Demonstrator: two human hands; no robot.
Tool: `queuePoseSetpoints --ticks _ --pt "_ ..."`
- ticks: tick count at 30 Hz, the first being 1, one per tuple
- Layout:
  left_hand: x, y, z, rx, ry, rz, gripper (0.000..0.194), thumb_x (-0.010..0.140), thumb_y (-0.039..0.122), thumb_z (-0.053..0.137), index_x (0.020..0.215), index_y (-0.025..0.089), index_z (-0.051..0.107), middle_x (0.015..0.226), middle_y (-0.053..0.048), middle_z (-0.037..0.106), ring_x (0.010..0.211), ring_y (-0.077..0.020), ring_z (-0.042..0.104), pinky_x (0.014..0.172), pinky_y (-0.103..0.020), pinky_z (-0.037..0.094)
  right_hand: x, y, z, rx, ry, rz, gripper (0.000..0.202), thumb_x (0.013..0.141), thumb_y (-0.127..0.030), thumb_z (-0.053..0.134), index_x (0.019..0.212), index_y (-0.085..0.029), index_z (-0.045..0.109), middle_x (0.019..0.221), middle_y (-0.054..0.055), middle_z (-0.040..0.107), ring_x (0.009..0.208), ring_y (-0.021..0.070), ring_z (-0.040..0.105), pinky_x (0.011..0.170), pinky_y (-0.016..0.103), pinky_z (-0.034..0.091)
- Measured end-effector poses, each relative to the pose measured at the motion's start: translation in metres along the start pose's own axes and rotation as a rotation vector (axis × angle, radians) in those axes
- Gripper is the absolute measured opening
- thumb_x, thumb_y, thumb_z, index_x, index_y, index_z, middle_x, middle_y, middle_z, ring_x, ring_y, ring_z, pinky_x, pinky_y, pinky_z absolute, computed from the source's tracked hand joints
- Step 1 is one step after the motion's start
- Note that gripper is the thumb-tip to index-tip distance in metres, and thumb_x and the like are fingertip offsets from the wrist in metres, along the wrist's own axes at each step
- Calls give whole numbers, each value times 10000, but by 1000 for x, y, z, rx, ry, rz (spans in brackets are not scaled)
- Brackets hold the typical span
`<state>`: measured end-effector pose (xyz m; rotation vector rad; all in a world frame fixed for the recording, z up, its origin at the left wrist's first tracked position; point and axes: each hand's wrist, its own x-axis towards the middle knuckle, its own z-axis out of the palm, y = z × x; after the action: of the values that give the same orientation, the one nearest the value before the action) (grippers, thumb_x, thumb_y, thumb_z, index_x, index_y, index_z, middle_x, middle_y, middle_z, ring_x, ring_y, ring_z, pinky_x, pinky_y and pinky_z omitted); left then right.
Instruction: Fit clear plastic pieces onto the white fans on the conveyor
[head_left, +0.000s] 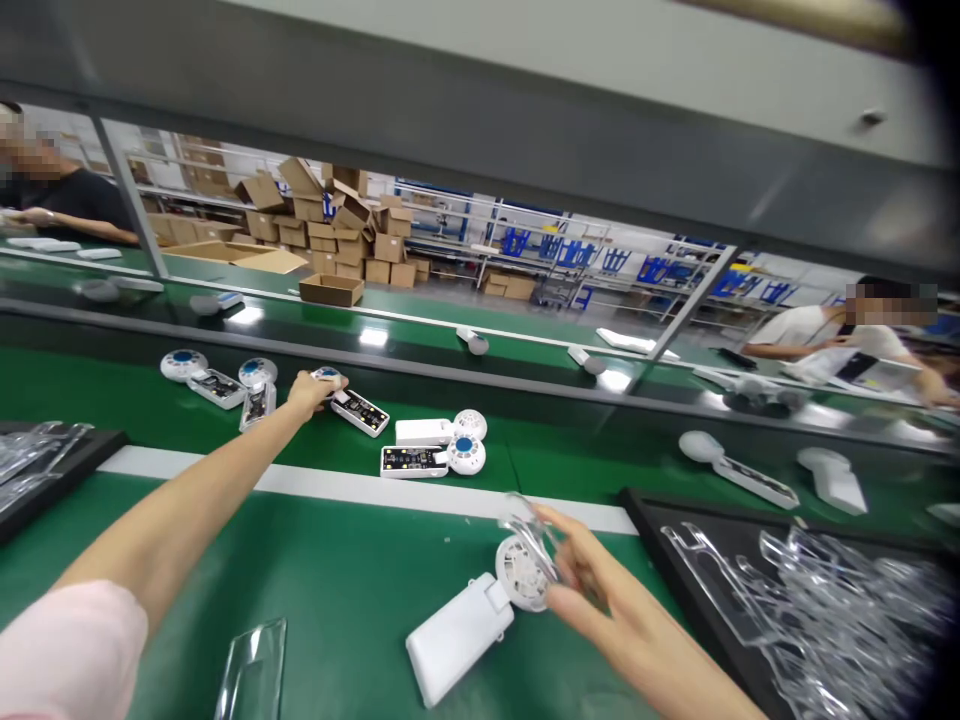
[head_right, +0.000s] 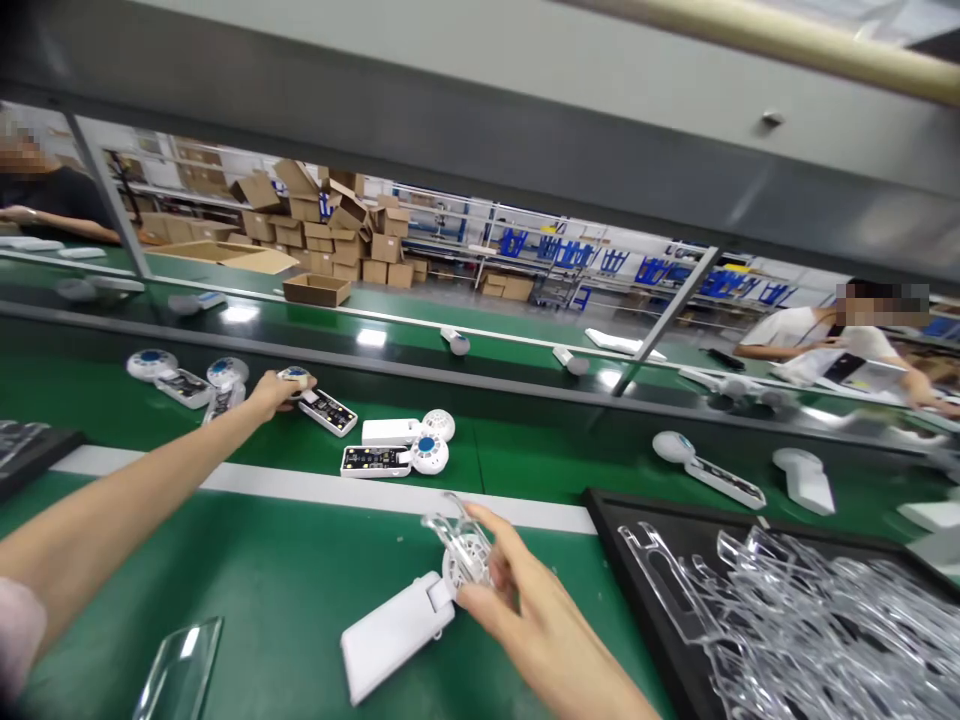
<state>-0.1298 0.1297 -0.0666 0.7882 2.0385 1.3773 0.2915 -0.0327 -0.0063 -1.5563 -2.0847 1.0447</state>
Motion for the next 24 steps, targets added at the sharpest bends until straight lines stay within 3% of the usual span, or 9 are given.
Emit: queuePoseSetpoints --ticks 3,6,11,14,17,22,24 --pt "-17 3 -5 -229 -49 74 489 490 404 766 865 132 610 896 -118 671 710 -190 624 571 -280 497 35 -40 9 -52 -12 -138 482 849 -403 533 1324 -327 503 876 -9 509 807 169 545 783 310 486" --pt "-33 14 -14 -372 -24 160 532 502 419 766 925 145 595 909 -77 648 704 -151 589 562 -238 451 78 -71 37 -87 91 -317 475 839 -392 570 1289 -244 539 980 32 495 907 194 532 873 360 468" --pt "-68 37 -35 -529 61 298 591 533 446 778 1005 180 542 933 -22 608 720 -117 544 570 -213 397 134 -107 93 -147 218 -573 570 861 -298 588 1398 -194 430 1058 79 462 975 219 529 903 409 484" --pt "-93 50 -46 -667 -16 356 577 526 421 814 976 183 542 915 -12 596 759 -130 552 622 -230 424 148 -127 115 -257 299 -710 610 866 -277 597 1433 -214 382 1065 105 450 1014 257 504 871 446 508" --pt "-108 58 -53 -777 -107 288 575 517 427 826 956 196 535 857 -1 587 706 -132 548 585 -240 409 152 -145 132 -316 347 -682 605 875 -278 594 1436 -194 384 1058 129 457 1008 282 498 814 451 529" --pt "-104 63 -64 -813 -72 232 579 481 402 850 924 197 538 818 2 587 656 -125 538 562 -247 400 153 -154 153 -376 437 -603 589 893 -304 573 1442 -203 386 1211 179 456 1135 336 455 936 525 444" --pt "-102 64 -67 -862 -73 234 570 473 383 858 908 187 547 809 -1 589 659 -124 545 569 -249 407 155 -150 156 -359 373 -578 601 920 -317 526 1479 -253 316 1275 173 438 1164 342 457 935 524 439"
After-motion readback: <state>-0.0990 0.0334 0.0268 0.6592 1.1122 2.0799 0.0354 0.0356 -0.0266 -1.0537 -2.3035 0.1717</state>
